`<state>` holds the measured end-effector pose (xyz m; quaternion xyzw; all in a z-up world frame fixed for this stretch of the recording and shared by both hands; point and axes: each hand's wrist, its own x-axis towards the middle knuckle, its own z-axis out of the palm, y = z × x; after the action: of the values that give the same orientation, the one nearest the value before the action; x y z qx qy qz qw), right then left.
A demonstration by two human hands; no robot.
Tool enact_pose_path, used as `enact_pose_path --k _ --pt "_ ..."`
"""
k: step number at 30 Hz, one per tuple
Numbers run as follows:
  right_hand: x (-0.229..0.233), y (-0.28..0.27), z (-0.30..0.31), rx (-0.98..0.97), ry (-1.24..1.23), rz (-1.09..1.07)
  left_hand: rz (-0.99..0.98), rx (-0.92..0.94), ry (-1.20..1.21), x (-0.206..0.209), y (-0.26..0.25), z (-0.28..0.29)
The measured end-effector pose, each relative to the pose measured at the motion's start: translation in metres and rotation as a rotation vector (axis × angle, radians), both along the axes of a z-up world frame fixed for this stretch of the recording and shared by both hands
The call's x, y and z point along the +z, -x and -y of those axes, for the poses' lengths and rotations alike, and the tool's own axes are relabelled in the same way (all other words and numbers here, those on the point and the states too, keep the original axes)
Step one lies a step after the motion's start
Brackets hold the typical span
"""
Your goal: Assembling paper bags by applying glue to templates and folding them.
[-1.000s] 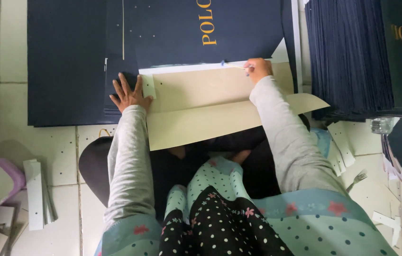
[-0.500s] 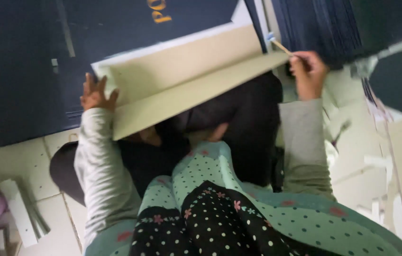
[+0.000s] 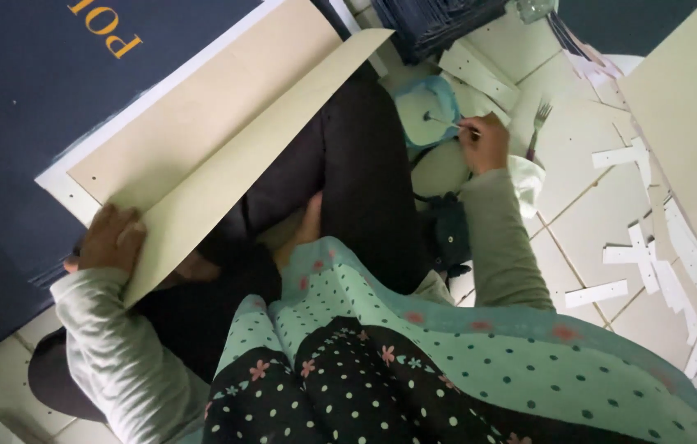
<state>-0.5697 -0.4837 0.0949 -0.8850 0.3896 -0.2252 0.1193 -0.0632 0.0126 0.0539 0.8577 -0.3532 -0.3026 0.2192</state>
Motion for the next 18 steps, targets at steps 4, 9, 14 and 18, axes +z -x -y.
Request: enact_pose_path --k 4,9,14,18 --pt "-0.028 -0.019 0.003 0.027 0.056 0.033 0.188 -0.171 0.012 -0.044 -0.012 -0.005" --pt "-0.039 -0.028 0.007 -0.002 0.021 -0.061 0.08 0.017 -0.135 -0.006 0.003 0.008" --pt "-0.018 -0.019 0.01 -0.052 -0.047 0.014 0.069 0.036 -0.137 -0.003 0.004 0.01" --pt "0.001 -0.012 0.008 -0.129 -0.252 0.077 0.038 0.068 -0.222 0.011 0.007 0.016"
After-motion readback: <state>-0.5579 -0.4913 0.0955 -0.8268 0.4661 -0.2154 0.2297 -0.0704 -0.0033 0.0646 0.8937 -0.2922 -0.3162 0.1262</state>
